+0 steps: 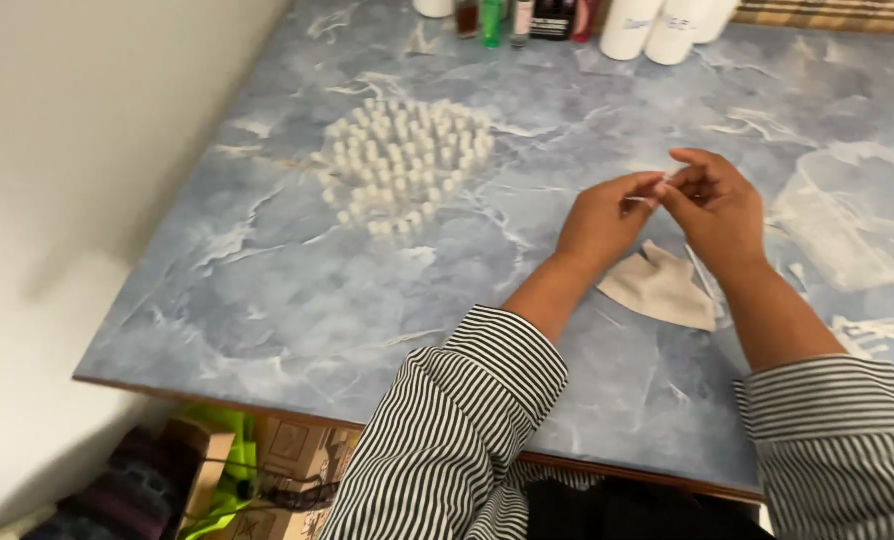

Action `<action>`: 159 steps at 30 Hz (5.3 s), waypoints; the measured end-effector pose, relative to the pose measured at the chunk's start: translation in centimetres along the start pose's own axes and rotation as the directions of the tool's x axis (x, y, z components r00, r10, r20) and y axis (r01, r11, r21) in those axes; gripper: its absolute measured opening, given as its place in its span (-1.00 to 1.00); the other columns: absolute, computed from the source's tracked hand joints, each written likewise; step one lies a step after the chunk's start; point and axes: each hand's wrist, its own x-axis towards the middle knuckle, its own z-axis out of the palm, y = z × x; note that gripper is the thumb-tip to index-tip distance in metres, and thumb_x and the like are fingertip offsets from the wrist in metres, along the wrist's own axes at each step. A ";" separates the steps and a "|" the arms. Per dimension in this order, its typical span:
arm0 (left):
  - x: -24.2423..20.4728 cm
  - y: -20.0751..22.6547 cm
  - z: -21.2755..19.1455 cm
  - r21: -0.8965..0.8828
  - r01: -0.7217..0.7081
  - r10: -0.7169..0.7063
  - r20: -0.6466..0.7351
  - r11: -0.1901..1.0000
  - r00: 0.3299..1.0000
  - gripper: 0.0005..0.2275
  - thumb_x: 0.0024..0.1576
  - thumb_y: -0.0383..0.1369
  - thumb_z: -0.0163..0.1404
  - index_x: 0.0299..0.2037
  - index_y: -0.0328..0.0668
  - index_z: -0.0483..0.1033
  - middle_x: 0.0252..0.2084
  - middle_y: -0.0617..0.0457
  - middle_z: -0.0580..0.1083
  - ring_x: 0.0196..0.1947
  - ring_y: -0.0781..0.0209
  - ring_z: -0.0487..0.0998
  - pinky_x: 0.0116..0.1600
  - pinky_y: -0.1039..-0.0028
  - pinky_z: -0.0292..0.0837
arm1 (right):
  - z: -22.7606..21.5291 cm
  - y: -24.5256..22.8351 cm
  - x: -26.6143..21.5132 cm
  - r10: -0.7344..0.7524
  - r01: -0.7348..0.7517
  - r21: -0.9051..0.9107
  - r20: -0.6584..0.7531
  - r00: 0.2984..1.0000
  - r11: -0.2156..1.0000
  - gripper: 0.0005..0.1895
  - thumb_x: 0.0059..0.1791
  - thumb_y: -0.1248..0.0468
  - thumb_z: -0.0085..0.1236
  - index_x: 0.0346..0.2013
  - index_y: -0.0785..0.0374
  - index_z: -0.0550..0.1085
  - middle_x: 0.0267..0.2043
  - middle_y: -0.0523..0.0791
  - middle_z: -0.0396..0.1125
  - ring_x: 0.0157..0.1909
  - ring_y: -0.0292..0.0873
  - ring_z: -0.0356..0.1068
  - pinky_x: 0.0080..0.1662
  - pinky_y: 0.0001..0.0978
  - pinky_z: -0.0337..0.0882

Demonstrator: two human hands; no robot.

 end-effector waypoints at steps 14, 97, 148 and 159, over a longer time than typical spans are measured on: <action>-7.5 6.8 -18.0 0.331 -0.162 0.223 -0.156 0.930 0.962 -0.76 0.15 -0.43 0.11 0.03 -0.05 0.55 -0.02 0.05 0.57 -0.16 0.19 0.69 -0.11 0.49 0.64 | 10.6 -12.3 0.7 -0.398 0.352 0.195 0.304 0.866 0.915 -0.74 0.10 0.39 0.23 0.10 0.23 0.54 -0.21 -0.06 0.40 -0.20 -0.18 0.42 -0.10 -0.40 0.47; -6.5 8.9 -16.6 0.596 -0.248 0.429 -0.181 0.764 0.885 -0.91 0.18 -0.49 0.11 -0.19 -0.07 0.62 -0.23 0.08 0.59 -0.23 0.18 0.66 -0.15 0.48 0.66 | 13.3 -10.5 0.5 -0.444 0.437 0.078 0.122 0.888 0.896 -0.78 -0.03 0.40 0.28 -0.12 0.10 0.54 -0.20 -0.17 0.45 -0.19 -0.12 0.52 -0.03 -0.30 0.52; 5.9 11.5 8.7 0.367 -0.474 0.246 0.519 0.800 0.819 -0.80 0.20 -0.32 0.02 -0.01 -0.04 0.58 -0.03 -0.04 0.58 0.13 -0.07 0.53 0.23 0.15 0.40 | -18.1 3.1 1.2 0.057 -0.074 -0.171 -0.100 0.993 0.982 -0.71 -0.03 0.32 0.27 -0.01 0.16 0.57 -0.19 -0.05 0.48 -0.14 -0.10 0.51 -0.06 -0.35 0.52; 11.9 -1.2 25.2 0.603 -0.380 -0.077 0.594 0.702 0.801 -0.84 0.14 -0.44 -0.03 -0.22 -0.28 0.63 -0.33 -0.18 0.57 -0.20 -0.16 0.64 -0.07 0.03 0.58 | -19.0 18.4 3.8 0.480 -0.405 -0.764 -0.144 0.866 0.503 -0.77 -0.06 0.10 0.19 -0.12 -0.19 0.61 -0.17 -0.21 0.53 -0.06 -0.04 0.55 -0.11 -0.05 0.58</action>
